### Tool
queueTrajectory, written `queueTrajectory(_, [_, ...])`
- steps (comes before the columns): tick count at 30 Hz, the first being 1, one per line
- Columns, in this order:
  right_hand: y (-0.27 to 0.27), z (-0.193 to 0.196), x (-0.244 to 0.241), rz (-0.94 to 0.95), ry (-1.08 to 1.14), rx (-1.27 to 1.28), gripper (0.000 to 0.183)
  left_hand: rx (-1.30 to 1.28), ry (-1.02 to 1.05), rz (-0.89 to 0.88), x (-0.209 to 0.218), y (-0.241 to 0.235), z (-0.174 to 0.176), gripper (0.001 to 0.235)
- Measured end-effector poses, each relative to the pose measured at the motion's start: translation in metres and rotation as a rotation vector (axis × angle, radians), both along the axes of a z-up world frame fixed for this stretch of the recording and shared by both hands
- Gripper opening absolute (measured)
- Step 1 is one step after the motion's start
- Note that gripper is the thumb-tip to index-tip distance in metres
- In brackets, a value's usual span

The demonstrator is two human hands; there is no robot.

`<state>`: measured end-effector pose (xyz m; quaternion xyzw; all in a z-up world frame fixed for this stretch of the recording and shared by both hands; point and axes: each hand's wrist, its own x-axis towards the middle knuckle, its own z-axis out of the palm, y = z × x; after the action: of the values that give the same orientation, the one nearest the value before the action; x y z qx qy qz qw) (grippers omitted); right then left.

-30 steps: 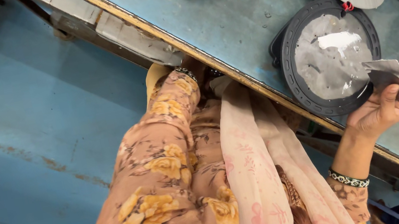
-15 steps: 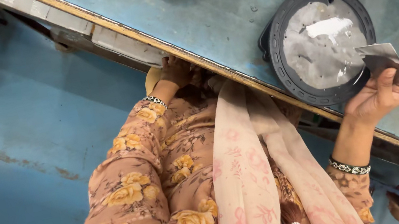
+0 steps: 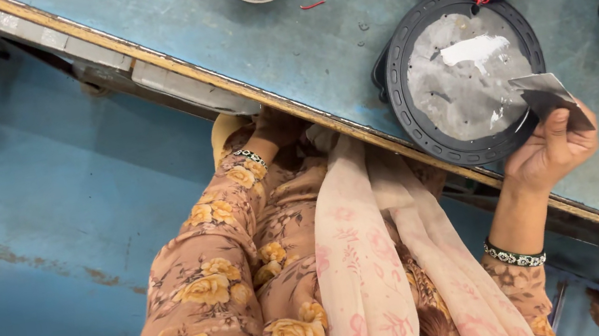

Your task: The person scoops white compound from a container and spreads it onto the back of circular LED modules using a small spatula. The person works on several modules in sequence, smoothing the compound over the surface.

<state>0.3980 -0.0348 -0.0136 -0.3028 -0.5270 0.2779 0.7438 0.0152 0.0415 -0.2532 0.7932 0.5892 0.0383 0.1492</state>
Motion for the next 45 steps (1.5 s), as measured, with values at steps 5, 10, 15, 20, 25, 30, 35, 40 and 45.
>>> queueTrajectory(5, [-0.003, 0.001, 0.002, 0.027, 0.013, -0.001, 0.033, -0.128, 0.207, 0.021, -0.027, 0.008, -0.031, 0.074])
queueTrajectory(10, [-0.002, 0.004, -0.006, 0.046, 0.029, -0.005, 0.032, -0.129, 0.239, 0.045, -0.035, 0.016, -0.068, 0.071])
queueTrajectory(15, [-0.005, -0.001, 0.01, 0.093, 0.063, -0.007, 0.033, -0.102, 0.22, 0.018, -0.008, 0.011, -0.046, 0.069])
queueTrajectory(20, [0.015, -0.025, 0.01, -0.008, -0.032, 0.027, 0.032, 0.03, 0.035, 0.077, 0.002, 0.004, 0.028, 0.066])
queueTrajectory(25, [0.009, -0.049, 0.045, 0.028, 0.086, -0.014, 0.032, 0.094, -0.229, 0.008, 0.019, -0.006, 0.051, 0.064])
queueTrajectory(30, [0.04, -0.081, 0.058, 0.11, 0.059, -0.144, 0.038, -0.022, 0.17, -0.01, -0.004, -0.007, 0.031, 0.066])
queueTrajectory(35, [0.035, -0.085, 0.111, 0.226, -0.102, -0.493, 0.049, -0.203, -0.036, 0.103, -0.019, -0.007, -0.014, 0.075])
queueTrajectory(40, [0.056, -0.077, 0.137, 0.379, -0.281, -0.851, 0.063, -0.122, 0.008, 0.155, -0.03, 0.002, -0.057, 0.069])
queueTrajectory(45, [0.036, -0.051, 0.111, 0.211, -0.502, -0.598, 0.068, -0.09, 0.045, 0.154, -0.022, 0.003, -0.069, 0.075])
